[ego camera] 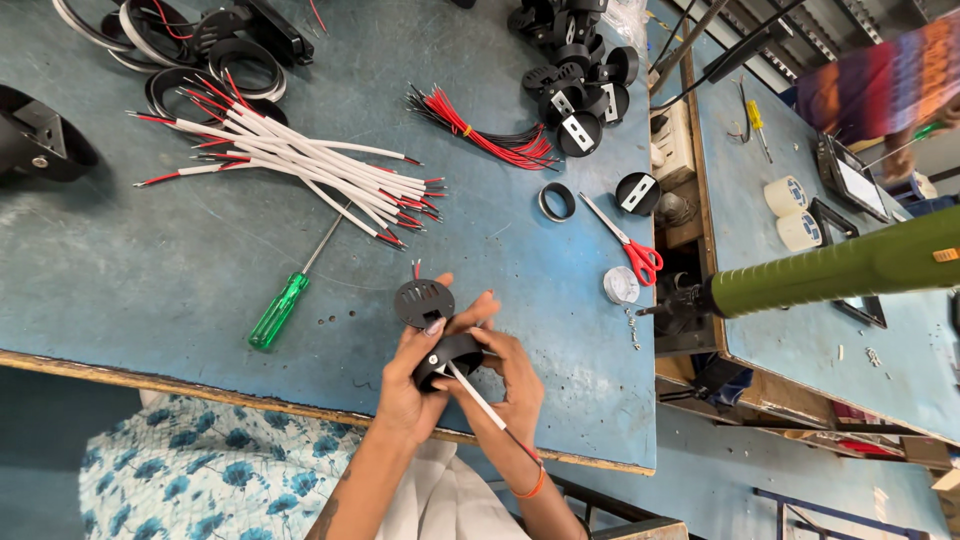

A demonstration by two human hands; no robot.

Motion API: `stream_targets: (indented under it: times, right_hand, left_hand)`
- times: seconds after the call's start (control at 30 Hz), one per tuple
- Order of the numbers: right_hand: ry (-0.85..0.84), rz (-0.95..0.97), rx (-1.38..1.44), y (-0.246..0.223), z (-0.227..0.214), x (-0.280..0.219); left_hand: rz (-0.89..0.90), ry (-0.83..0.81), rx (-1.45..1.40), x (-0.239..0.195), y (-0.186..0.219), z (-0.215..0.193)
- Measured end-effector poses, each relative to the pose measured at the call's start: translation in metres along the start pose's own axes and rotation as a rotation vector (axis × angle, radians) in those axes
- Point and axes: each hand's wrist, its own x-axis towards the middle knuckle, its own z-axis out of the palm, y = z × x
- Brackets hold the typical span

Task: The person inserts wires into a black plastic housing, places a metal bracket over the wires, and uses a green cordless drill to fasten screws into the housing. The person repeats this process for multiple units on a blue workbench.

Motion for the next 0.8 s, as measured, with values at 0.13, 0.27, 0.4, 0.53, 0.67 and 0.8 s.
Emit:
stream_targets:
  times: [0.13, 0.27, 0.4, 0.53, 0.67, 0.8]
  right_hand:
    - [0.000, -0.048, -0.040, -0.005, 0.001, 0.004]
    - [0.009, -0.036, -0.087, -0.011, 0.001, 0.000]
    - [0.007, -0.134, -0.190, -0.010, 0.000, -0.004]
    - [0.026, -0.168, -0.232, -0.002, 0.001, -0.005]
    - [0.009, -0.223, -0.243, -0.001, 0.000, -0.003]
    - [-0.040, -0.160, -0.172, -0.006, -0.003, 0.002]
  left_hand:
    - [-0.052, 0.043, -0.001, 0.002, 0.001, -0.001]
    - [-0.050, -0.004, -0.003, 0.004, -0.001, -0.008]
    - [-0.002, -0.011, 0.007, 0.002, -0.005, -0.012]
    - [0.009, -0.010, -0.024, 0.003, -0.007, -0.014]
    - [0.012, -0.012, -0.025, 0.002, -0.004, -0.012]
    - [0.039, 0.036, -0.001, 0.003, -0.004, -0.006]
